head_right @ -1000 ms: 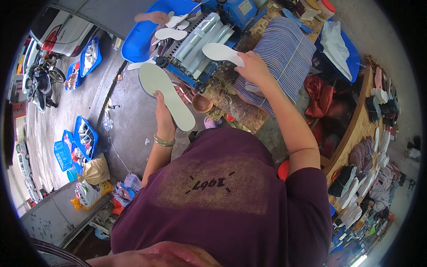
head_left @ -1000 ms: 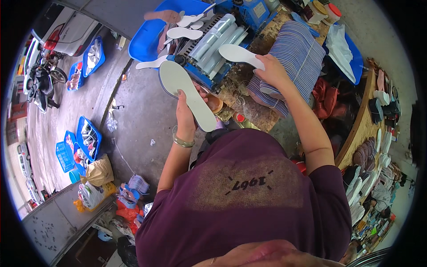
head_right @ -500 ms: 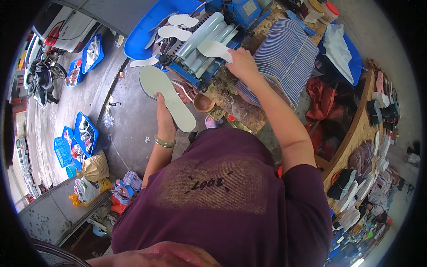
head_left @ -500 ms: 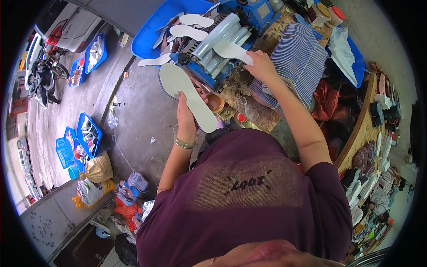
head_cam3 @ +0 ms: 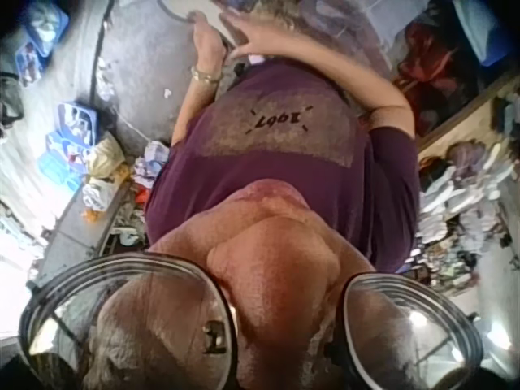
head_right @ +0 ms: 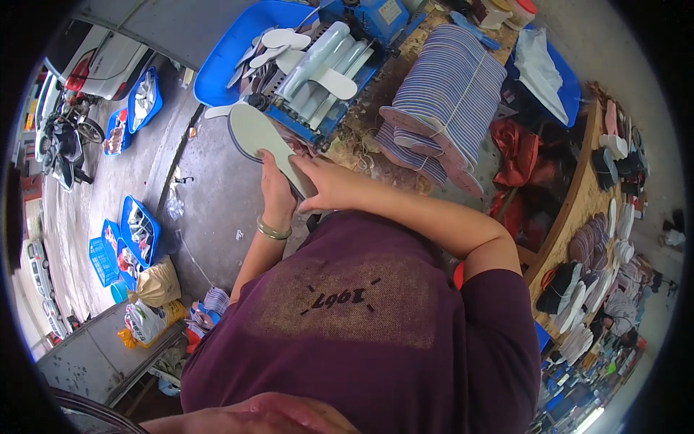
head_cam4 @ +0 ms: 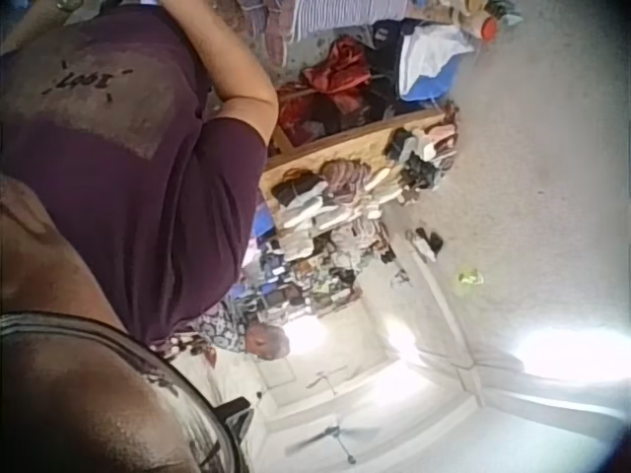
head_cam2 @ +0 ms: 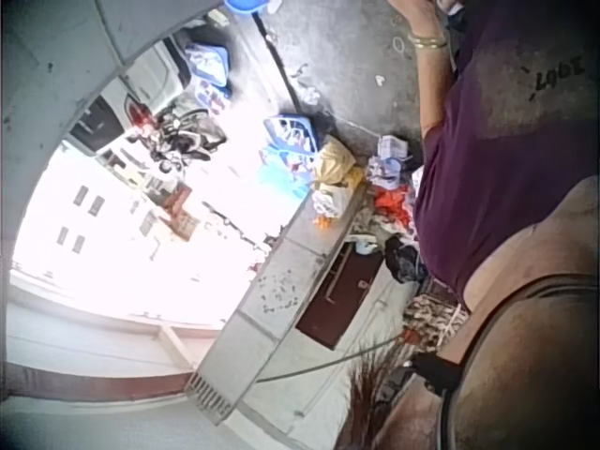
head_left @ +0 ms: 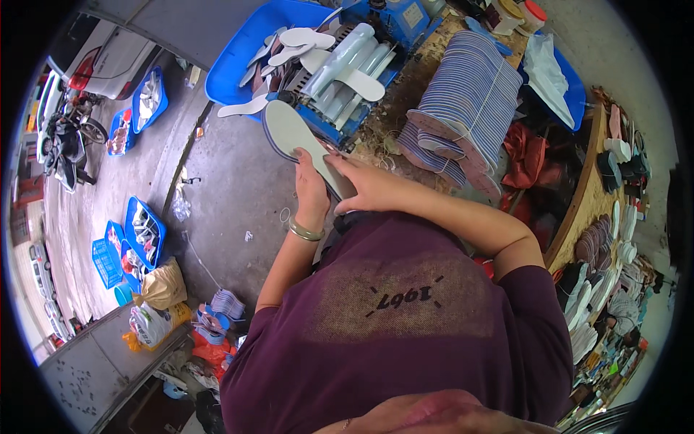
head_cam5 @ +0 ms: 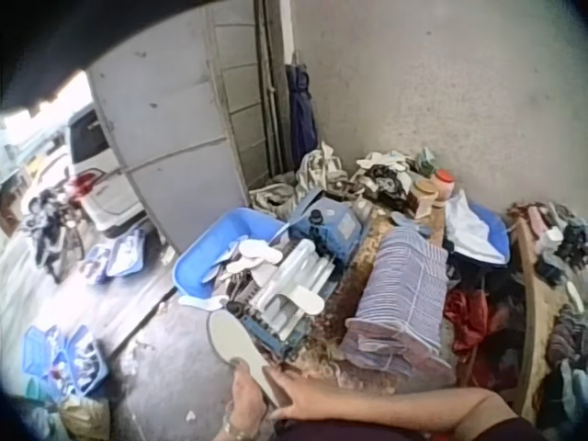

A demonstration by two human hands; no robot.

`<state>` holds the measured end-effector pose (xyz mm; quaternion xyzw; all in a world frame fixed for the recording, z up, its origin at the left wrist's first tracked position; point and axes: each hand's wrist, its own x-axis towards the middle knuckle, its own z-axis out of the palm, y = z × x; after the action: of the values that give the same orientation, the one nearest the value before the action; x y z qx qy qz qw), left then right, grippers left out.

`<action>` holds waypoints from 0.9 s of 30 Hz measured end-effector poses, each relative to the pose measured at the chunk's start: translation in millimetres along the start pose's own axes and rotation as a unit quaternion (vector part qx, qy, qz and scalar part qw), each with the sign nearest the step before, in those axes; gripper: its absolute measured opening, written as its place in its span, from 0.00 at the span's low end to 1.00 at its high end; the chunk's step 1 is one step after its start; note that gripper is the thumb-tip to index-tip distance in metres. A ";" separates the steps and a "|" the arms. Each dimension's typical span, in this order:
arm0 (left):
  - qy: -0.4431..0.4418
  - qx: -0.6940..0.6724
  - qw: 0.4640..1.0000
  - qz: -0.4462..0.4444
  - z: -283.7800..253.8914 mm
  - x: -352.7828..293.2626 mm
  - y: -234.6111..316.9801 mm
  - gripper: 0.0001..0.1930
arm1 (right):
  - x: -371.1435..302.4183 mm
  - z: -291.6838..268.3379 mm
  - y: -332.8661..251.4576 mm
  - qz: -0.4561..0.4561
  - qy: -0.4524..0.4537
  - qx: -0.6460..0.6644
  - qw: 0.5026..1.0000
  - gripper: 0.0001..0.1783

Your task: The person assembles slipper soles by hand, picking up white insoles and striped fabric uppers. They place the insole into a blue press machine and then press the fabric upper onto it. The finished slipper is placed into a blue bin. The process is repeated for multiple units.

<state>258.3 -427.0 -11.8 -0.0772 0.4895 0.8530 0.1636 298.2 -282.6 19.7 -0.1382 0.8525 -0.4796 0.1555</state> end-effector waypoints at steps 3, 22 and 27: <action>-0.001 0.042 0.999 0.014 -1.3 0.6 -5.0 0.23 | -3.9 0.8 3.4 -0.003 -0.008 -0.023 1.000 0.49; -0.006 0.019 0.999 -0.030 -34.3 -3.0 10.1 0.21 | 2.6 -179.7 127.7 0.232 0.122 -0.349 0.900 0.31; -0.016 0.004 0.998 -0.056 -34.2 -10.0 5.7 0.21 | 41.0 -179.1 146.2 0.279 0.094 -0.402 0.867 0.30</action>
<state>264.6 -461.1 -21.6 -0.0901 0.4853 0.8416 0.2194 176.9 -86.2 -23.5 0.1004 0.9851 -0.0432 0.1331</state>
